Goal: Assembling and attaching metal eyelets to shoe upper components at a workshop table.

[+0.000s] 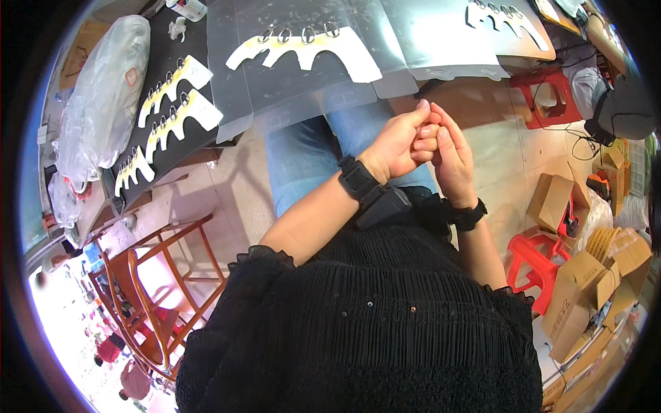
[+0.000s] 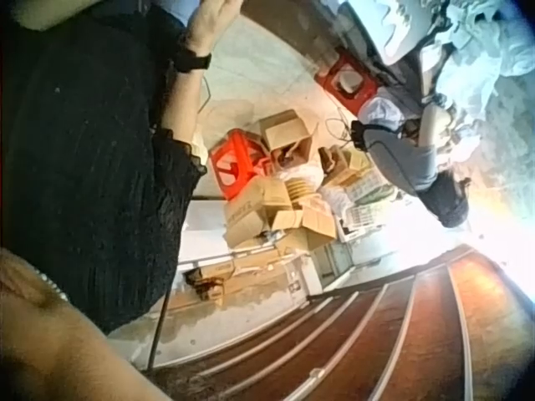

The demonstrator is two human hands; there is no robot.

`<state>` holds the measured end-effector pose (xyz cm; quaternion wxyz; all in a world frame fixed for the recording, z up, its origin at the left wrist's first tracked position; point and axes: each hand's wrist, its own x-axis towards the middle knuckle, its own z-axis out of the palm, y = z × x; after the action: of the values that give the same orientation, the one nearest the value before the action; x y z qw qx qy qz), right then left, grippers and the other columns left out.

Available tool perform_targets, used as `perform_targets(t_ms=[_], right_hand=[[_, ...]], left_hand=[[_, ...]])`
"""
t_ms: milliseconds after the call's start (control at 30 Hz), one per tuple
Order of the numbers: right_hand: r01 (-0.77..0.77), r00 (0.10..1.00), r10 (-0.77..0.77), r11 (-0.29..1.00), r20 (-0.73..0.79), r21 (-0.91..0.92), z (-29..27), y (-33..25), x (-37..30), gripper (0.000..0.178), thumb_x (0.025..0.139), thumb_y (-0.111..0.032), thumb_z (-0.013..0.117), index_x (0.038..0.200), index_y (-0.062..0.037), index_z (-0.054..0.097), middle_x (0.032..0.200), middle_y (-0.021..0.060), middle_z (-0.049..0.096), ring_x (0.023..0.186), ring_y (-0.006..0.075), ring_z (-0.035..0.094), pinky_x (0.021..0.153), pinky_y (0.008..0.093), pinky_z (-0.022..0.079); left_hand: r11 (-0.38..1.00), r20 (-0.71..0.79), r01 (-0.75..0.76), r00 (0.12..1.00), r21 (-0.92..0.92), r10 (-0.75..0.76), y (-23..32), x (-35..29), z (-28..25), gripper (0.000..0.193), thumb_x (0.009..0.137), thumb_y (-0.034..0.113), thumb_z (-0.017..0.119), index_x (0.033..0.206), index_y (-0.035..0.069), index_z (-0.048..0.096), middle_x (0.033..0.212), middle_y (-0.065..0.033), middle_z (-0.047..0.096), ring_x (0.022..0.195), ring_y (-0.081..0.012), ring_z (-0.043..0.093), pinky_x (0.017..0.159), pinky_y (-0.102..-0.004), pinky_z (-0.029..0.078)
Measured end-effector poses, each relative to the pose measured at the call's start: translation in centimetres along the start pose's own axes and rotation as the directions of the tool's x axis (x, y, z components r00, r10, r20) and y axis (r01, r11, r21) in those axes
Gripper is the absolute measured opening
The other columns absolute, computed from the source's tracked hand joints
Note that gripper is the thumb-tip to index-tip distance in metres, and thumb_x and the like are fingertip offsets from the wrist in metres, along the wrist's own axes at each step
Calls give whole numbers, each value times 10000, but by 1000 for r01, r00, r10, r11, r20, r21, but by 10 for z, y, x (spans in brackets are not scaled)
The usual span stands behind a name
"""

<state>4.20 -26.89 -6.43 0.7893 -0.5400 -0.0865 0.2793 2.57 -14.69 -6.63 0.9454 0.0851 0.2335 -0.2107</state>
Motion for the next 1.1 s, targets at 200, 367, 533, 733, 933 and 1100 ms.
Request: perform_targets(t_ms=[200, 367, 533, 733, 933, 1100], right_hand=[[-43, 992, 37, 998, -118, -45, 8, -3, 3, 317, 935, -148, 382, 1204, 7, 446, 933, 39, 565, 762, 70, 535, 666, 193, 473], [-30, 980, 8, 993, -197, -111, 4, 4, 4, 274, 934, -170, 386, 1070, 21, 529, 901, 66, 610, 621, 41, 509, 537, 169, 457], [-94, 956, 86, 995, -280, -18, 12, -3, 10, 303, 937, -209, 378, 1009, 33, 544, 769, 34, 584, 550, 35, 476, 445, 179, 417], [-72, 966, 52, 995, -255, -72, 15, 5, 4, 297, 938, -217, 401, 1071, -13, 572, 643, -89, 426, 550, -7, 342, 465, 136, 285], [103, 980, -138, 968, -141, -229, 1, 13, -9, 293, 937, -174, 396, 1110, 11, 544, 1049, 68, 563, 732, 51, 492, 592, 179, 410], [213, 971, -234, 941, -50, -262, -3, 9, -10, 205, 879, -75, 496, 1035, 28, 581, 1249, 181, 449, 1158, 212, 422, 907, 308, 363]], left_hand=[[996, 28, -67, 997, 51, 66, -12, 0, -1, 272, 917, 341, 415, 764, 119, 454, 570, 44, 365, 444, -50, 309, 363, -174, 230], [958, -36, -214, 974, 192, 225, -21, -3, 7, 273, 924, 325, 405, 744, 123, 440, 567, 46, 363, 430, -48, 307, 360, -180, 233], [858, -19, -297, 942, 419, 336, -33, 3, 3, 295, 928, 323, 398, 722, 116, 438, 547, 41, 372, 407, -56, 299, 354, -185, 238], [877, -122, -306, 920, 371, 373, -28, 7, 4, 321, 915, 369, 414, 736, 112, 486, 536, 32, 396, 404, -48, 337, 331, -180, 233], [854, -46, -178, 972, 490, 229, -15, -7, 10, 440, 902, 458, 383, 652, 106, 467, 478, 29, 365, 362, -59, 311, 315, -192, 218], [765, 18, -234, 960, 600, 280, -13, -4, 5, 487, 902, 478, 360, 626, 93, 472, 457, 24, 348, 345, -67, 296, 313, -203, 213]])
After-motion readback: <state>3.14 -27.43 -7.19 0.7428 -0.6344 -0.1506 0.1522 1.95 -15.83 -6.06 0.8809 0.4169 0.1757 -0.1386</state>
